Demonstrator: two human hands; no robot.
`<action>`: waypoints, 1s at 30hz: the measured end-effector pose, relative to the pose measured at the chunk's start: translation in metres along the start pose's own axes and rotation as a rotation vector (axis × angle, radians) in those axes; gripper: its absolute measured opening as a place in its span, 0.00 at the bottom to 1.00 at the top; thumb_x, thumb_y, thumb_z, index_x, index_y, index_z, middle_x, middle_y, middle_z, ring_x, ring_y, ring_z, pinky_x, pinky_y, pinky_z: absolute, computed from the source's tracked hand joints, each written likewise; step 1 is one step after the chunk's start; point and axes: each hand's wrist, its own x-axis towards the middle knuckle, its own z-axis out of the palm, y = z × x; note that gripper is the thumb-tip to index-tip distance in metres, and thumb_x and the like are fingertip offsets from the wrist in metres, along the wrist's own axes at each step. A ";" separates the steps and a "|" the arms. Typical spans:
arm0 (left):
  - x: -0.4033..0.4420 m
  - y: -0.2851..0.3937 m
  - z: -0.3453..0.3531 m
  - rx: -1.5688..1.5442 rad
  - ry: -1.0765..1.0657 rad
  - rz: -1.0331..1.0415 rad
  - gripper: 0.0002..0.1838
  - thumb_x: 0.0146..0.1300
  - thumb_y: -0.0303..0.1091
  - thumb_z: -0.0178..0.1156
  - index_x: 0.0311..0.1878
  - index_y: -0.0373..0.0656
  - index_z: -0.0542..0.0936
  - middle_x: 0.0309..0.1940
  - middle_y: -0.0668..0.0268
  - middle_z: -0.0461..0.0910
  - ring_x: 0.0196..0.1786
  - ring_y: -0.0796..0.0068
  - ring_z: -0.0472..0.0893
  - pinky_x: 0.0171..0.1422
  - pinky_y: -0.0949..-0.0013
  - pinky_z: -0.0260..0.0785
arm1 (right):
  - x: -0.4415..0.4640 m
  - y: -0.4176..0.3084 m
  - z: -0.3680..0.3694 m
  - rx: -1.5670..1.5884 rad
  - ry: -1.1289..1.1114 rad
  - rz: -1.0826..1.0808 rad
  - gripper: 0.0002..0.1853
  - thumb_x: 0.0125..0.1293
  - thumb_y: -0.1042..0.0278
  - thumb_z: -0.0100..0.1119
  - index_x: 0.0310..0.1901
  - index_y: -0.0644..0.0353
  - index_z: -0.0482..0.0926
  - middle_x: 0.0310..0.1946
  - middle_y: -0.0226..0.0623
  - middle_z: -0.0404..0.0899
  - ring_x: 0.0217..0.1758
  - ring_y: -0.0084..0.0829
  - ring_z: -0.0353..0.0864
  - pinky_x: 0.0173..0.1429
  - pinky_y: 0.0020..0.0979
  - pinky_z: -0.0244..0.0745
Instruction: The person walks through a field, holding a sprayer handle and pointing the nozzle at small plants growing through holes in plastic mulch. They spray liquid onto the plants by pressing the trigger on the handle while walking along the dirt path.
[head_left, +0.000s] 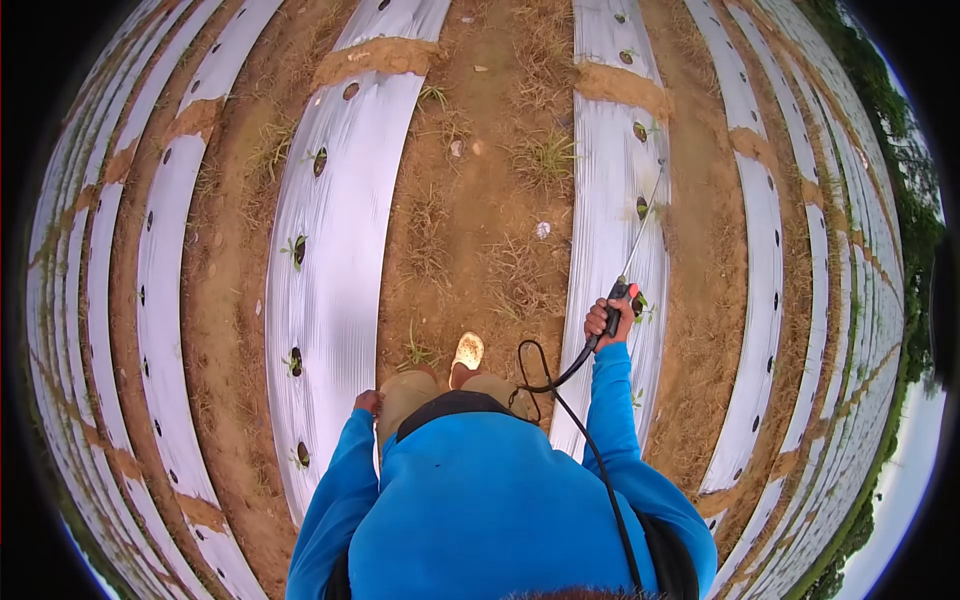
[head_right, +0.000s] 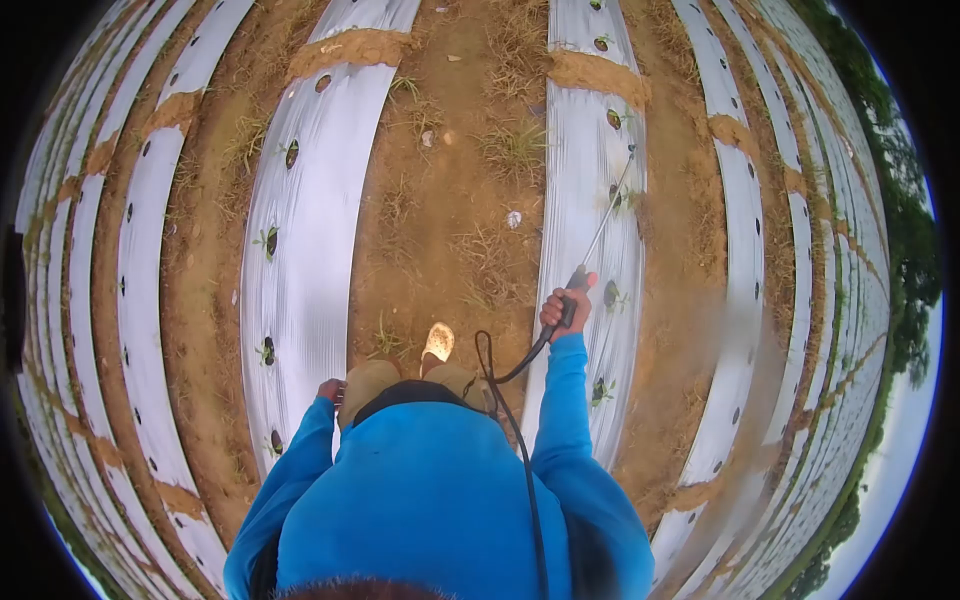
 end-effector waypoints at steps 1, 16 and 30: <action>0.006 0.017 0.004 -0.043 0.002 0.127 0.08 0.54 0.40 0.54 0.31 0.47 0.76 0.18 0.68 0.70 0.19 0.75 0.68 0.18 0.67 0.60 | 0.014 -0.013 0.019 0.003 -0.012 0.001 0.10 0.50 0.61 0.53 0.23 0.56 0.66 0.13 0.26 0.60 0.10 0.21 0.58 0.12 0.24 0.55; 0.154 0.459 0.110 0.008 -0.165 0.301 0.10 0.59 0.40 0.52 0.36 0.44 0.74 0.20 0.65 0.72 0.18 0.78 0.69 0.16 0.73 0.56 | 0.263 -0.158 0.206 0.040 0.055 0.006 0.09 0.49 0.61 0.54 0.23 0.57 0.68 0.13 0.27 0.60 0.11 0.23 0.59 0.12 0.25 0.56; 0.161 0.895 0.146 0.043 -0.247 0.312 0.12 0.62 0.44 0.49 0.37 0.47 0.74 0.22 0.69 0.74 0.18 0.80 0.70 0.19 0.73 0.59 | 0.500 -0.312 0.390 0.128 -0.125 -0.002 0.11 0.51 0.62 0.53 0.28 0.61 0.68 0.16 0.29 0.63 0.13 0.23 0.62 0.16 0.25 0.61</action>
